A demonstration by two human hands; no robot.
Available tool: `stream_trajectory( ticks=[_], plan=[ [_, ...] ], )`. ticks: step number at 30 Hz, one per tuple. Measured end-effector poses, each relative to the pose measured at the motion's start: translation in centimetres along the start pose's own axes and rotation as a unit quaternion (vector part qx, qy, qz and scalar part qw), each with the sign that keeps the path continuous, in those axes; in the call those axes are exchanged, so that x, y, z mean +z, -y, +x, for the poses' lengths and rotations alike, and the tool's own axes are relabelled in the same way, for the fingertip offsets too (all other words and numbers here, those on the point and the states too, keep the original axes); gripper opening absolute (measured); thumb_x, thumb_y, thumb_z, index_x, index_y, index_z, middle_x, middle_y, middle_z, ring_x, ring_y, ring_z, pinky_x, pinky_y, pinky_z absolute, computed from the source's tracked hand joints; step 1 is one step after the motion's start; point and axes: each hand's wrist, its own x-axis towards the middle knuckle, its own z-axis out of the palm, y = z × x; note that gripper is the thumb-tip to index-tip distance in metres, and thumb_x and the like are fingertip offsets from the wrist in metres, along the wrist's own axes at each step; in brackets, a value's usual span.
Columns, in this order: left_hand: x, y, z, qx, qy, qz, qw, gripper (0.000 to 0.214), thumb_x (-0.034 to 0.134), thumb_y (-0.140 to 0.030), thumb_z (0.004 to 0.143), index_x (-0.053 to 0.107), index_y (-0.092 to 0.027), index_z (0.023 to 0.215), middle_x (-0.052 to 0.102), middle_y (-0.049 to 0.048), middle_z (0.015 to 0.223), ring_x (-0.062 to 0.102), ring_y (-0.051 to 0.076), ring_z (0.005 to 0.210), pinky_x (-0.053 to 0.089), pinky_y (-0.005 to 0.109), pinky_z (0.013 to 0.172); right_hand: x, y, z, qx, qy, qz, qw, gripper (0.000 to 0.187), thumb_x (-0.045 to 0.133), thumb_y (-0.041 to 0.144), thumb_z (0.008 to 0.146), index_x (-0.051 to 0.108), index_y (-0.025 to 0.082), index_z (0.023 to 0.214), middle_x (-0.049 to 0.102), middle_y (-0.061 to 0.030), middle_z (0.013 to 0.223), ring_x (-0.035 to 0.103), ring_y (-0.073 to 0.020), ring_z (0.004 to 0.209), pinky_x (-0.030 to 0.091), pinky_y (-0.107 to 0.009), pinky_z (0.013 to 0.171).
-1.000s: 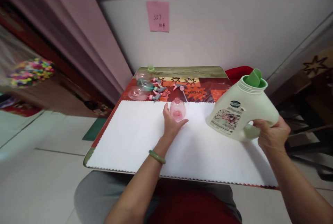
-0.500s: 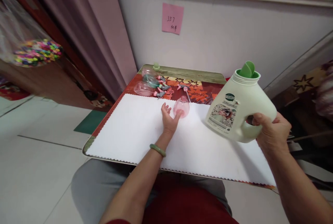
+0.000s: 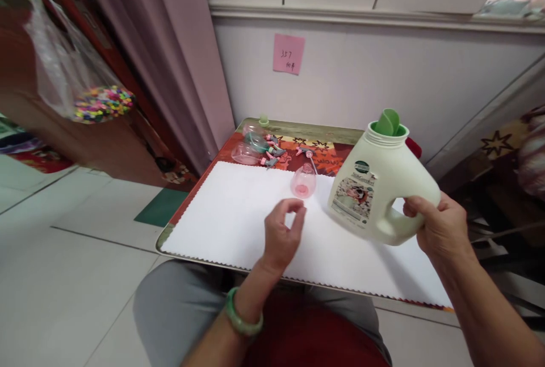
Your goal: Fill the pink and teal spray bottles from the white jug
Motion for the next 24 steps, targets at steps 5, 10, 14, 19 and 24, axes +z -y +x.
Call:
stream_trajectory(
  ticks=[5, 10, 14, 19, 24],
  plan=[
    [0.0, -7.3, -1.5, 0.07, 0.131, -0.042, 0.988, 0.018, 0.066, -0.031, 0.092, 0.067, -0.021, 0.107, 0.076, 0.0069, 0.098, 0.072, 0.021, 0.089, 0.058, 0.035, 0.08, 3.4, 1.7, -3.4, 0.053, 0.131, 0.026, 0.99, 0.031, 0.085, 0.039, 0.062, 0.062, 0.019, 0.065, 0.055, 0.0026, 0.055, 0.046, -0.0113, 0.051, 0.034, -0.023, 0.046],
    [-1.6, -8.0, -1.7, 0.0, 0.091, 0.001, 0.996, 0.038, 0.064, -0.04, 0.093, 0.061, -0.021, 0.126, 0.075, 0.0123, 0.111, 0.073, 0.025, 0.096, 0.059, 0.041, 0.085, 9.3, 2.7, -7.7, 0.12, 0.247, 0.103, 0.956, 0.025, 0.072, 0.043, 0.079, 0.064, 0.019, 0.079, 0.057, 0.0016, 0.065, 0.051, -0.0132, 0.057, 0.043, -0.024, 0.051],
    [-4.3, -6.8, -0.3, -0.099, 0.056, -0.004, 0.993, 0.039, 0.068, -0.046, 0.087, 0.065, -0.022, 0.117, 0.074, 0.0116, 0.11, 0.071, 0.027, 0.098, 0.056, 0.042, 0.09, 15.1, 1.9, -11.4, 0.127, 0.315, 0.181, 0.923, 0.024, 0.065, 0.031, 0.078, 0.063, 0.021, 0.099, 0.069, -0.0014, 0.085, 0.065, -0.0194, 0.076, 0.056, -0.03, 0.071],
    [-7.9, -4.9, 2.4, -0.216, -0.065, -0.041, 0.973, 0.057, 0.083, -0.049, 0.066, 0.063, -0.017, 0.108, 0.074, 0.009, 0.101, 0.07, 0.025, 0.09, 0.055, 0.038, 0.082, 21.0, -0.5, -16.1, -0.055, 0.378, 0.162, 0.91, 0.05, 0.055, 0.028, 0.085, 0.047, 0.02, 0.134, 0.063, -0.0113, 0.127, 0.06, -0.027, 0.121, 0.05, -0.043, 0.107],
    [-11.1, -2.6, 3.2, -0.258, -0.179, -0.002, 0.95, 0.052, 0.087, -0.044, 0.054, 0.065, -0.016, 0.091, 0.069, -0.0001, 0.079, 0.061, 0.017, 0.066, 0.05, 0.03, 0.065, 20.8, -1.7, -16.5, -0.232, 0.482, 0.036, 0.844, 0.048, 0.056, 0.017, 0.083, 0.057, 0.021, 0.13, 0.068, -0.0104, 0.122, 0.065, -0.0259, 0.114, 0.053, -0.041, 0.102]
  ],
)
